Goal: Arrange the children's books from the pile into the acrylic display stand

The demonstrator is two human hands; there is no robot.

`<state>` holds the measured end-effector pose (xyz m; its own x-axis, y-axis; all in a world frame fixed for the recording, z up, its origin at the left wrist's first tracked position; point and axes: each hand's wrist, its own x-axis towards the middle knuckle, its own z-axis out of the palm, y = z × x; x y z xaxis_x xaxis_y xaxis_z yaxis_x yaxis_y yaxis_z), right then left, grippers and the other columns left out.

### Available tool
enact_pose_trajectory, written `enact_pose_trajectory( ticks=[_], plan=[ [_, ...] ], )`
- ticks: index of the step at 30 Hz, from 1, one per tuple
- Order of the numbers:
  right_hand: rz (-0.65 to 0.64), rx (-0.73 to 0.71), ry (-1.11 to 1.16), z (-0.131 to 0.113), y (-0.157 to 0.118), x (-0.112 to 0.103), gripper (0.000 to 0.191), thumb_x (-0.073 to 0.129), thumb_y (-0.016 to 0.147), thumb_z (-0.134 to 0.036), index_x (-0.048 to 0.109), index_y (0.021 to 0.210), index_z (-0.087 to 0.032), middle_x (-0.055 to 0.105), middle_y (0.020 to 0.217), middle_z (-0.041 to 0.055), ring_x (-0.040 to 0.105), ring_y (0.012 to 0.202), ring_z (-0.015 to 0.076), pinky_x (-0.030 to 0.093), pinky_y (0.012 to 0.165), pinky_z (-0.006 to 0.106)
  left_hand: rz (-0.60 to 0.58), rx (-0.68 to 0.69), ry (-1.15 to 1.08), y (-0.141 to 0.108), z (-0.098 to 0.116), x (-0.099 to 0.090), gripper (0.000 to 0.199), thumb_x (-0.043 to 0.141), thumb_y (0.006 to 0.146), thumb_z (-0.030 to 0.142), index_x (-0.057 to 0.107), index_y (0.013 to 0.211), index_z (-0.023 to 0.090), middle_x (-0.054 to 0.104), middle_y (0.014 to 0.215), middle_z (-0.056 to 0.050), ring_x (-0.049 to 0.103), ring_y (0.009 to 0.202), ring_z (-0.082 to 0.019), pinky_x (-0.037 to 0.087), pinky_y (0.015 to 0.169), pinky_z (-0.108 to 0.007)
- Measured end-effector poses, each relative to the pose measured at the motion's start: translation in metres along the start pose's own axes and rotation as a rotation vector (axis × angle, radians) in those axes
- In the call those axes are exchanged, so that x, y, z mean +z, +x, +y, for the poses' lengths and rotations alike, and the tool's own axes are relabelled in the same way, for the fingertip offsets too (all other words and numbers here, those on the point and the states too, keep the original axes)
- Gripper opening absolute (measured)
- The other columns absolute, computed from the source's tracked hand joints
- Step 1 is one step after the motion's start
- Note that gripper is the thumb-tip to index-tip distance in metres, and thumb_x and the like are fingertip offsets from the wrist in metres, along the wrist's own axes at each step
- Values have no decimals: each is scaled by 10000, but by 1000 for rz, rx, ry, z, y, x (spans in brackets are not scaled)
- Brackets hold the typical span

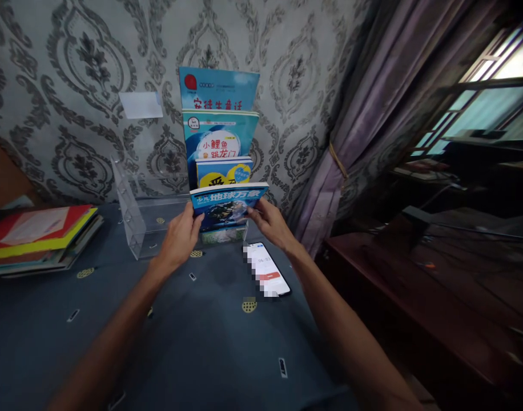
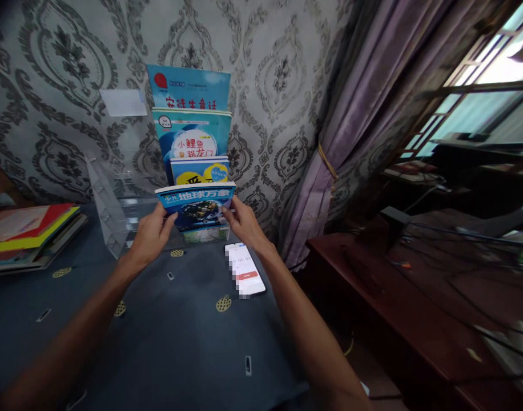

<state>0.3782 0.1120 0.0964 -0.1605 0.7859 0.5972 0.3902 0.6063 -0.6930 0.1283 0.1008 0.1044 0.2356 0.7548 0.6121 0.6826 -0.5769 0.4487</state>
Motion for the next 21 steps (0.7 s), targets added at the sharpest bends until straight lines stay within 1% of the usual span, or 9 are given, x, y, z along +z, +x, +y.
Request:
enact_pose_trajectory(
  ticks=[3, 8, 11, 13, 17, 21],
  plan=[
    [-20, -24, 37, 7, 1, 1, 492, 496, 952, -586, 601, 1206, -178, 701, 1098, 95, 666, 924, 215, 558, 851, 372, 4, 9, -6, 4, -1, 2, 173, 437, 983, 291, 537, 1078, 185, 647, 824, -52, 649, 797, -230, 481, 741, -339],
    [15, 0, 56, 12, 3, 3, 538, 498, 934, -635, 590, 1232, -197, 694, 1162, 91, 659, 1009, 235, 562, 885, 383, 35, 51, 10, 11, -2, 3, 115, 463, 978, 278, 540, 1000, 194, 634, 799, -39, 633, 773, -210, 472, 704, -310],
    [6, 14, 113, 20, 1, 6, 522, 523, 916, -646, 604, 1221, -231, 701, 1163, 71, 677, 963, 237, 583, 860, 395, 23, 49, 24, 12, -3, 6, 108, 462, 981, 274, 535, 967, 196, 629, 780, -30, 631, 748, -203, 471, 684, -297],
    [7, 18, 110, 28, -2, 7, 501, 530, 914, -643, 612, 1215, -252, 710, 1131, 60, 680, 953, 247, 588, 854, 406, -1, 44, 63, 12, -4, 8, 110, 459, 984, 273, 533, 978, 192, 647, 813, -39, 644, 776, -208, 479, 696, -298],
    [27, 7, -11, 39, -5, 6, 424, 502, 946, -592, 619, 1190, -264, 719, 1019, 57, 665, 941, 272, 573, 836, 431, -63, 18, 215, 11, -2, 11, 143, 441, 1001, 283, 536, 1027, 179, 699, 956, -84, 680, 867, -221, 508, 749, -312],
    [22, -11, -189, 41, -7, 2, 299, 492, 962, -487, 621, 1056, -234, 696, 990, 72, 648, 868, 250, 544, 784, 399, -182, -93, 406, 13, 6, 10, 201, 417, 1019, 301, 534, 1080, 150, 725, 997, -126, 709, 871, -238, 523, 759, -320]
  ],
)
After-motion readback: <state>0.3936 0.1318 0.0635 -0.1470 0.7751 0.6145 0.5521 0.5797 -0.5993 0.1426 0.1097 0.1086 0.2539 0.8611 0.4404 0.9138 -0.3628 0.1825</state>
